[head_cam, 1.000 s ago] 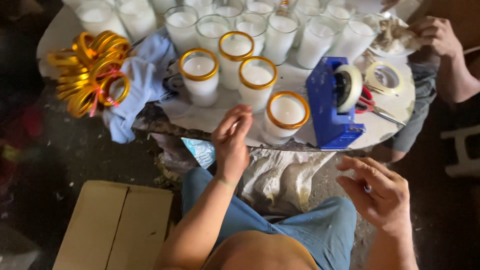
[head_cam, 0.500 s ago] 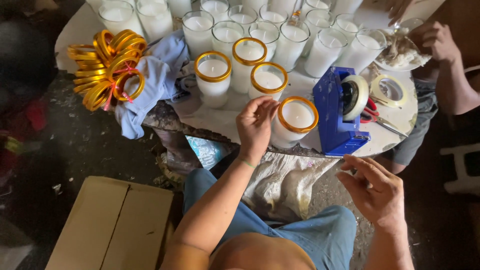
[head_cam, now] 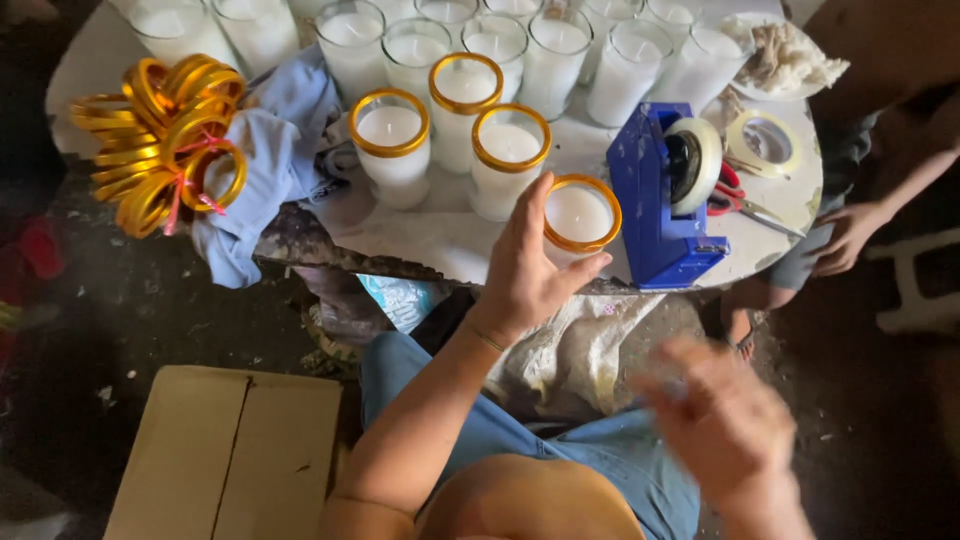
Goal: The person places gold rings onto the rims of white candles and uses scissors to trim the rings. They handle multiple candles and rings, arranging them on a table.
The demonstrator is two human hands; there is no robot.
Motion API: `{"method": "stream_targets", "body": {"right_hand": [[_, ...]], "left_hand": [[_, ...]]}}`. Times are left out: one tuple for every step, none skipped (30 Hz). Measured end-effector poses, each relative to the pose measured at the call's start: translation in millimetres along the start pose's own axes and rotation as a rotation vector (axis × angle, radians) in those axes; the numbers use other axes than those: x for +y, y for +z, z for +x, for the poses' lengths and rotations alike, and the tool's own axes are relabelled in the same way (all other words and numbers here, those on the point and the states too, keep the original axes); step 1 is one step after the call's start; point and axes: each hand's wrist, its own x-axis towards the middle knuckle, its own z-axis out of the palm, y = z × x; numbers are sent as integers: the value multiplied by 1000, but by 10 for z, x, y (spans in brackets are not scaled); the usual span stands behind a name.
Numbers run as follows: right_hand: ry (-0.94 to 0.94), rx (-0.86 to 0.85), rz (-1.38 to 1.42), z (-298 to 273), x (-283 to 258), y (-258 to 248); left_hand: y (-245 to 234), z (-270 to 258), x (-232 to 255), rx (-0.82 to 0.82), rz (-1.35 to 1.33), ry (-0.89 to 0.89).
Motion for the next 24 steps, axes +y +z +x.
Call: {"method": "stream_targets", "body": {"right_hand": [[7, -6, -4, 105, 110, -19], [24, 26, -26, 216, 228, -28], [41, 58, -48, 324, 345, -45], [47, 57, -47, 457, 433, 106], [110, 62, -63, 590, 522, 247], [170, 77, -80, 743, 631, 386], [174, 85, -83, 881, 596, 504], [9, 145, -15, 1039, 562, 630], [-157, 206, 52, 1198, 525, 752], [-160, 215, 52, 1263, 420, 672], [-138, 65, 111, 1327, 311, 591], [-123, -84, 173, 1416, 197, 528], [-133, -74, 177, 1403, 153, 478], [-107, -151, 226, 1378, 99, 440], [-83, -229, 273, 1352, 49, 408], [-89, -225, 281, 1312, 15, 394], [-16, -238, 382, 1274, -12, 387], [64, -254, 477, 1215, -30, 364], [65, -254, 479, 1197, -117, 356], [122, -239, 580, 1165, -203, 330], [181, -223, 680, 1131, -297, 308], [174, -236, 682, 1017, -309, 382], [155, -178, 622, 905, -323, 449], [133, -109, 559, 827, -322, 527]], "left_hand": [[-45, 7, 32, -6, -7, -5], [-98, 23, 62, -34, -46, -40], [-150, 38, 101, -63, -85, -76], [-162, 10, 62, -68, -86, -78], [-172, -16, 34, -68, -91, -50], [-171, -4, 3, -67, -97, -12], [-161, -6, -12, -72, -99, -4], [-160, 3, -35, -19, -162, -4], [-162, 11, -56, 33, -227, -4], [-224, 21, -87, 34, -224, 5], [-291, 32, -118, -60, -334, -7], [-377, 57, -160, -149, -437, -18], [-446, 79, -152, -144, -428, -8], [-525, 70, -144, -161, -382, -9], [-603, 61, -141, -179, -337, -10], [-647, -4, -121, -176, -327, -9], [-684, -67, -109, -89, -245, -40], [-695, -140, -93, -6, -170, -73], [-647, -124, 20, -7, -169, -74], [-584, -144, 149, -1, -70, -110], [-529, -164, 275, 4, 28, -147], [-452, -190, 225, 15, 29, -156], [-377, -213, 178, 94, 7, -195], [-304, -182, 116, 173, -16, -223]]}}
